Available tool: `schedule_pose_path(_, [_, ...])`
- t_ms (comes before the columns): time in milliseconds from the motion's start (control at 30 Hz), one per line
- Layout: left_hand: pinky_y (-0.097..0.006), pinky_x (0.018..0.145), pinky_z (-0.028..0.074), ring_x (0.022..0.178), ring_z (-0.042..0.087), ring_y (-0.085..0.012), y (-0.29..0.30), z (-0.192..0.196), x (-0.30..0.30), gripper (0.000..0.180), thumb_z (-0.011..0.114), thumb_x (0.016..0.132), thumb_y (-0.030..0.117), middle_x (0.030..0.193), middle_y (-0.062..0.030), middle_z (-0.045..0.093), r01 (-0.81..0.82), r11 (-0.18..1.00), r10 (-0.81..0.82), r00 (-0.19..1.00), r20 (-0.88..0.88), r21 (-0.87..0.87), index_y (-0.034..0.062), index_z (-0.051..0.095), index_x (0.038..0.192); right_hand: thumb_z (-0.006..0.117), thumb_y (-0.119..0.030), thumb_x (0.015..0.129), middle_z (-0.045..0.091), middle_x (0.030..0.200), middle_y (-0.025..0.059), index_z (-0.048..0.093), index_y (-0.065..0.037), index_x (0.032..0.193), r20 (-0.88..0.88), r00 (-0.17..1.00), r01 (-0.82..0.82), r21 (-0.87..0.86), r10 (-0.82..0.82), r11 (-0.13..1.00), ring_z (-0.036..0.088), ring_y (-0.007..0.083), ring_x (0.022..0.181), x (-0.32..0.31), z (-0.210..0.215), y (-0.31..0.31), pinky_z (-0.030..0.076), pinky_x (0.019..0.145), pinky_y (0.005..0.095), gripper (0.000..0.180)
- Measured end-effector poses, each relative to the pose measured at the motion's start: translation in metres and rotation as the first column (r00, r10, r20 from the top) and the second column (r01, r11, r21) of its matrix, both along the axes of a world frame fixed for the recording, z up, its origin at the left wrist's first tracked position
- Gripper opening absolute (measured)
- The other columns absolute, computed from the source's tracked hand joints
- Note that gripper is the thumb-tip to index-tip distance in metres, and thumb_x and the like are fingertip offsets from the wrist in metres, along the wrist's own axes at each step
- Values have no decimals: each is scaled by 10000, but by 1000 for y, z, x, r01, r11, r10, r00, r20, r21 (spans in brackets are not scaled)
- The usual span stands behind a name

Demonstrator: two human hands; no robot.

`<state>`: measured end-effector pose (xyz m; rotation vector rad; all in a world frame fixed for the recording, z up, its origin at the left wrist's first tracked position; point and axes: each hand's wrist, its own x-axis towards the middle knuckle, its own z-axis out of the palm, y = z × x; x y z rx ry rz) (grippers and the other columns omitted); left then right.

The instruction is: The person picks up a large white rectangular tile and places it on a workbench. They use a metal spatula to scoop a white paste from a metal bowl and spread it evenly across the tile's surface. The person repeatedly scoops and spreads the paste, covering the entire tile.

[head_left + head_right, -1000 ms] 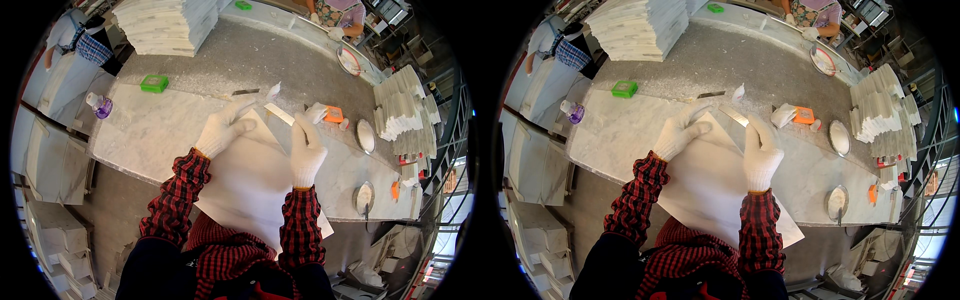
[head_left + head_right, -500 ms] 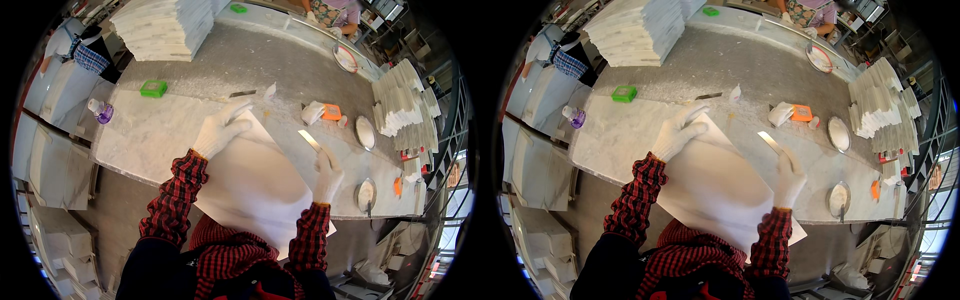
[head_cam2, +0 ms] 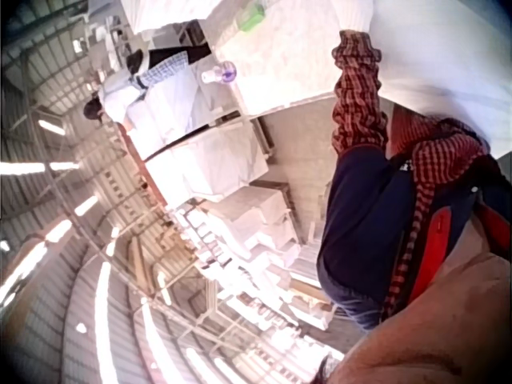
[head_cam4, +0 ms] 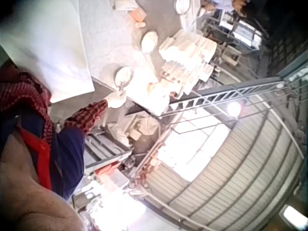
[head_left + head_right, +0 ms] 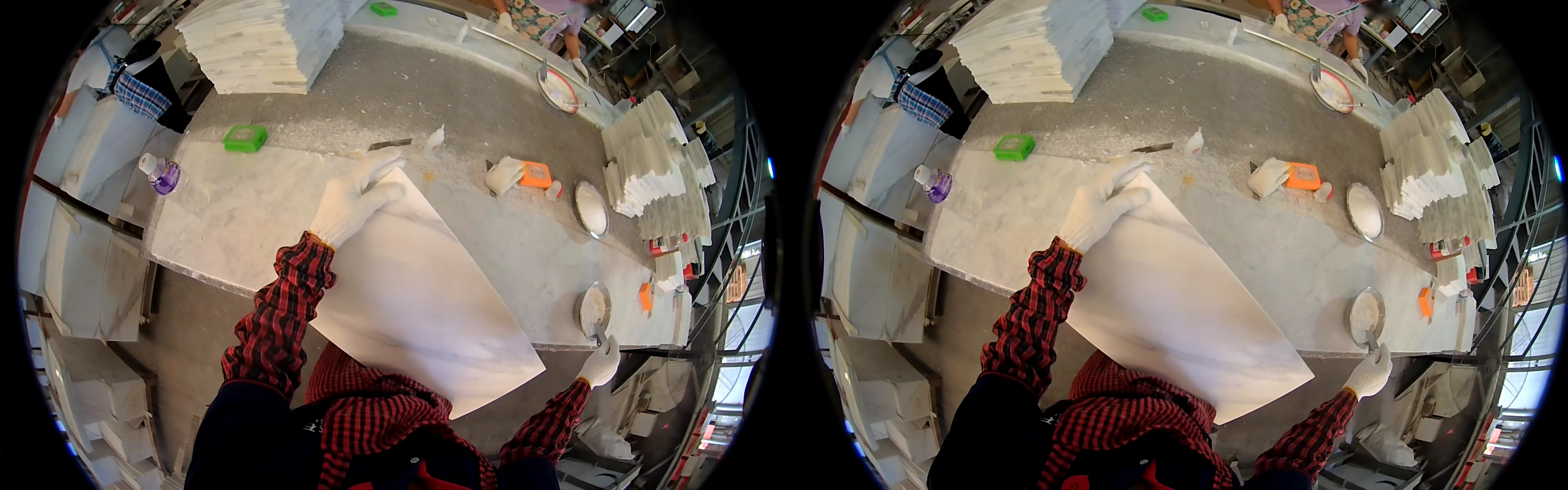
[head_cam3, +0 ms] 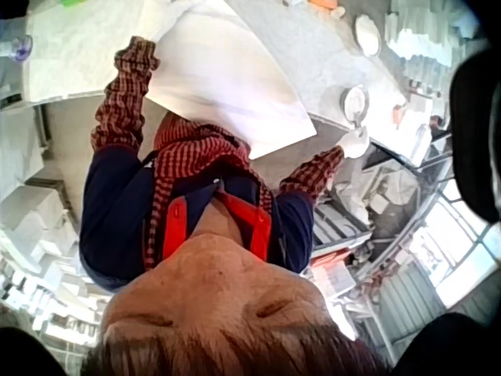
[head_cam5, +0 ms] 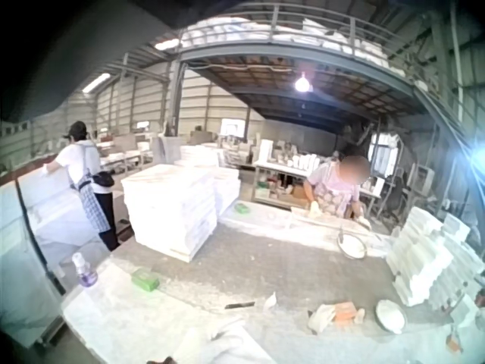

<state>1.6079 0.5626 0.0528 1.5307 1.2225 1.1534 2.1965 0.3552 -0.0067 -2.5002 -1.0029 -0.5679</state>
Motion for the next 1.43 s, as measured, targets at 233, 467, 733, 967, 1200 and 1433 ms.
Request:
schedule_pose_path(233, [-330, 1104, 457, 1330, 584, -200, 0, 6, 2, 553, 723, 942, 176, 1445, -101, 629, -6, 999, 6, 1000, 2, -48, 86, 569, 1466, 569, -281, 977, 732, 1063, 128, 778, -199, 1126, -66, 989, -146, -237, 134, 960, 699, 351, 964, 4, 1, 27, 543, 808, 472, 270])
schedule_pose_path(467, [-338, 1103, 461, 1314, 585, -202, -3, 15, 4, 545, 725, 935, 152, 1425, -143, 631, 4, 998, -1, 999, 46, -65, 61, 581, 1452, 657, -321, 932, 713, 1127, 123, 755, -175, 1121, 96, 990, -63, -324, 100, 944, 686, 340, 1008, -49, 68, 48, 542, 850, 455, 259])
schedule_pose_path(733, [-319, 1066, 482, 1277, 608, -186, 0, 4, 0, 556, 745, 925, 145, 1422, -122, 640, -54, 983, 57, 998, 11, -173, 70, 585, 1452, 714, -195, 908, 680, 1328, 163, 678, -38, 1298, -609, 429, -803, 82, 668, 590, 675, 279, 1153, -200, 31, 217, 527, 961, 385, 422])
schedule_pose_path(967, [-325, 1058, 499, 1258, 632, -185, 0, 6, 5, 544, 752, 932, 154, 1425, -120, 646, -42, 989, 47, 998, 32, -139, 90, 596, 1449, 744, -173, 856, 628, 1419, 198, 525, -19, 1483, -654, 166, -781, 370, 738, 503, 609, 271, 1291, -302, -46, 365, 461, 1059, 342, 682])
schedule_pose_path(1200, [-320, 1064, 487, 1236, 613, -157, -2, 8, 0, 550, 780, 908, 171, 1405, -89, 652, -55, 990, 55, 998, -6, -129, 40, 614, 1416, 774, -219, 788, 636, 1409, 171, 527, -4, 1476, -714, 12, -835, 378, 700, 400, 615, 272, 1280, -346, -45, 400, 473, 1048, 354, 762])
schedule_pose_path(1433, [-328, 1075, 493, 1277, 629, -191, 0, 6, 0, 542, 754, 934, 166, 1425, -112, 649, -47, 991, 42, 998, -40, -128, 103, 599, 1451, 780, -246, 808, 680, 1335, 116, 589, -115, 1451, -636, 179, -898, 206, 751, 389, 642, 246, 1218, -352, -58, 412, 480, 1037, 336, 684])
